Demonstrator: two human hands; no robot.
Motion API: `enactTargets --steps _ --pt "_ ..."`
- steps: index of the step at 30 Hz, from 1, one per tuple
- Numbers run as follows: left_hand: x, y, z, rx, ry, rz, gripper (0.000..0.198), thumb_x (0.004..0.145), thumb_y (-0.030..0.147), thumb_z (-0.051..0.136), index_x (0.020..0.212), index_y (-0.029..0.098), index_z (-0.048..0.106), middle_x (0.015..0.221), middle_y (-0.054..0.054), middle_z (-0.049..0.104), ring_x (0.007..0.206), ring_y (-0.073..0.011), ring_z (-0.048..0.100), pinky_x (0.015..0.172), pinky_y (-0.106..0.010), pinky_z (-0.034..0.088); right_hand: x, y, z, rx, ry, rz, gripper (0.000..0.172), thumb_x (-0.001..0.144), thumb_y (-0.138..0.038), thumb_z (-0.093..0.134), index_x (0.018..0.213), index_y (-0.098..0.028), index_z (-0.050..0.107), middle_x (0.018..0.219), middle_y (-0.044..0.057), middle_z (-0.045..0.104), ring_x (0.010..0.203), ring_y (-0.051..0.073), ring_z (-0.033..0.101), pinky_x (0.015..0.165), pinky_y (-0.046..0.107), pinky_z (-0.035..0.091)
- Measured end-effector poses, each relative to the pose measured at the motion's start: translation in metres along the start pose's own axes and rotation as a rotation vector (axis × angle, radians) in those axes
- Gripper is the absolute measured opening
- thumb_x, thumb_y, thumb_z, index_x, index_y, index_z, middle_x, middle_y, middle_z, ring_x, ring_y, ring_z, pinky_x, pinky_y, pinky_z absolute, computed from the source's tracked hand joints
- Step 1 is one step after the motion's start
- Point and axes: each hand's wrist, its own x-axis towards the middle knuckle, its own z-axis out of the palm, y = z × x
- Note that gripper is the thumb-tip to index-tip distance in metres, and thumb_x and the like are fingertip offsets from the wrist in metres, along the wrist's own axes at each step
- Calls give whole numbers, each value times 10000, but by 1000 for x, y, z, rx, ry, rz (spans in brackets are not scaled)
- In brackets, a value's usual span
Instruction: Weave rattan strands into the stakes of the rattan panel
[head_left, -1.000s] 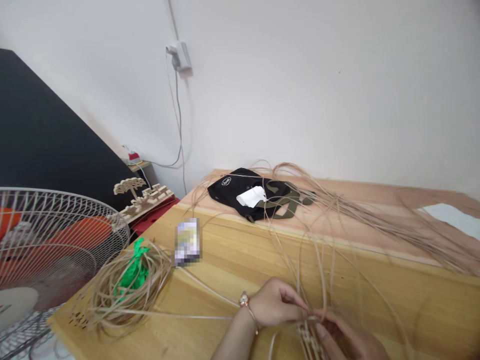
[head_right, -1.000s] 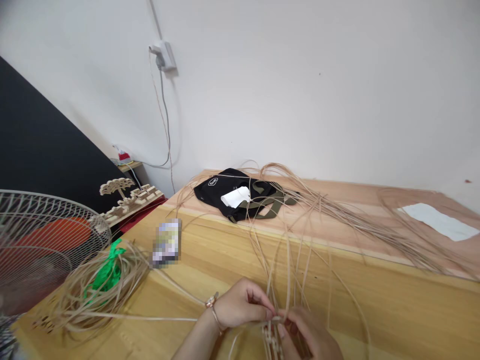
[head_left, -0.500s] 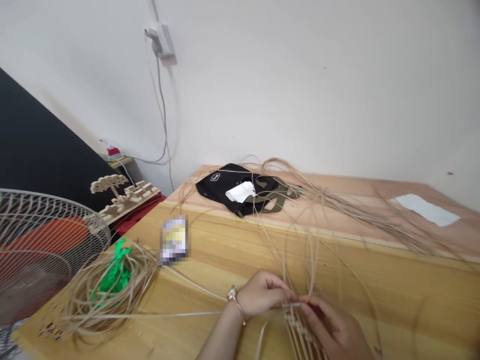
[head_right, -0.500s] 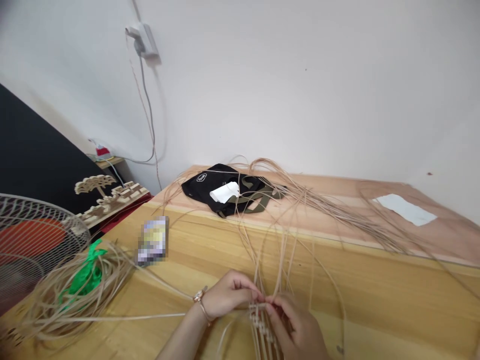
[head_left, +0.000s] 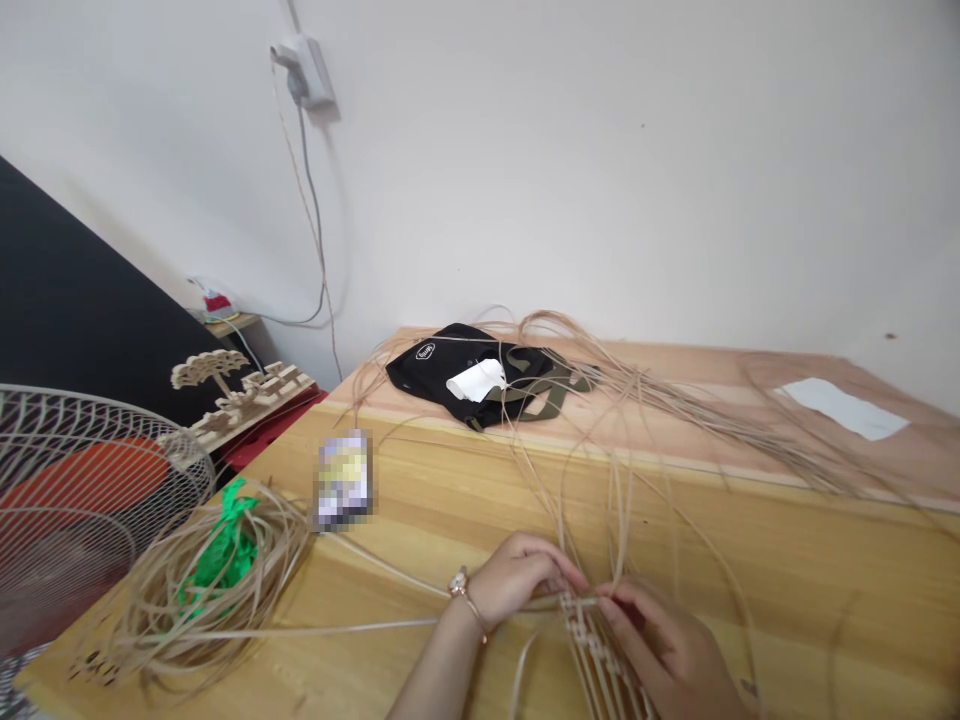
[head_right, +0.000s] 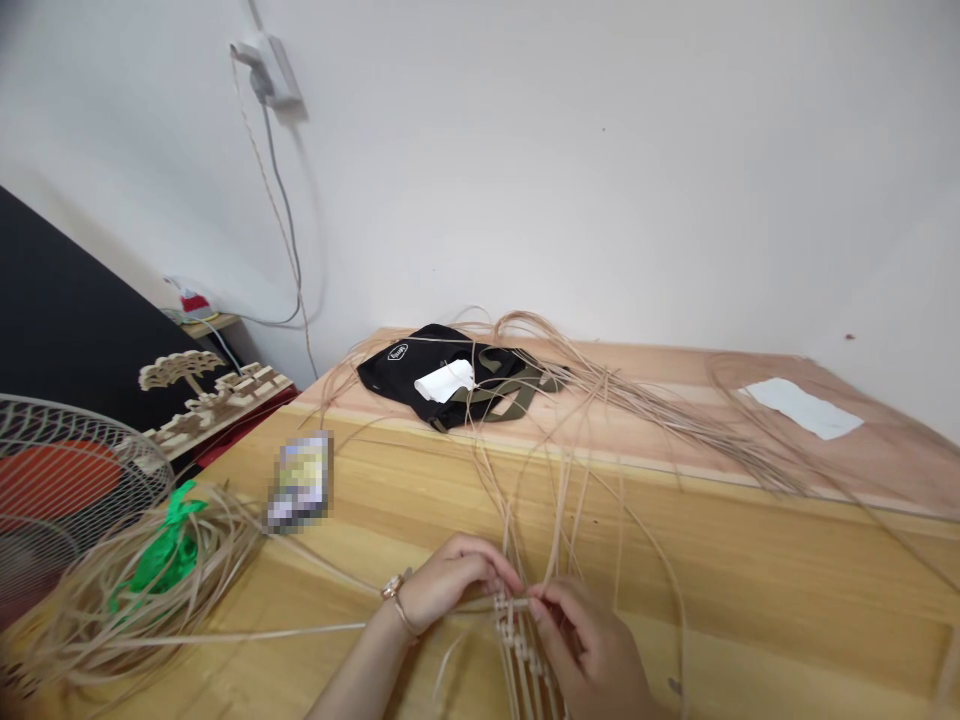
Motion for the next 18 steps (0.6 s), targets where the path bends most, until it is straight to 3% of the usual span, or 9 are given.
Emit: enactTargets --steps 13,18 --pt "0 -2 -1 58 -24 -25 290 604 178 420 716 91 673 671 -44 616 661 -129 505 650 -230 379 2 -1 0 -19 -6 7 241 825 -365 388 797 -227 583 744 -6 632 681 116 595 610 165 456" --pt "0 -4 -1 22 -51 10 221 612 185 507 724 98 676 665 -39 619 628 -101 506 622 -200 385 1 0 0 -2 54 -6 205 787 -375 447 782 -242 603 750 -13 651 688 118 613 607 141 470"
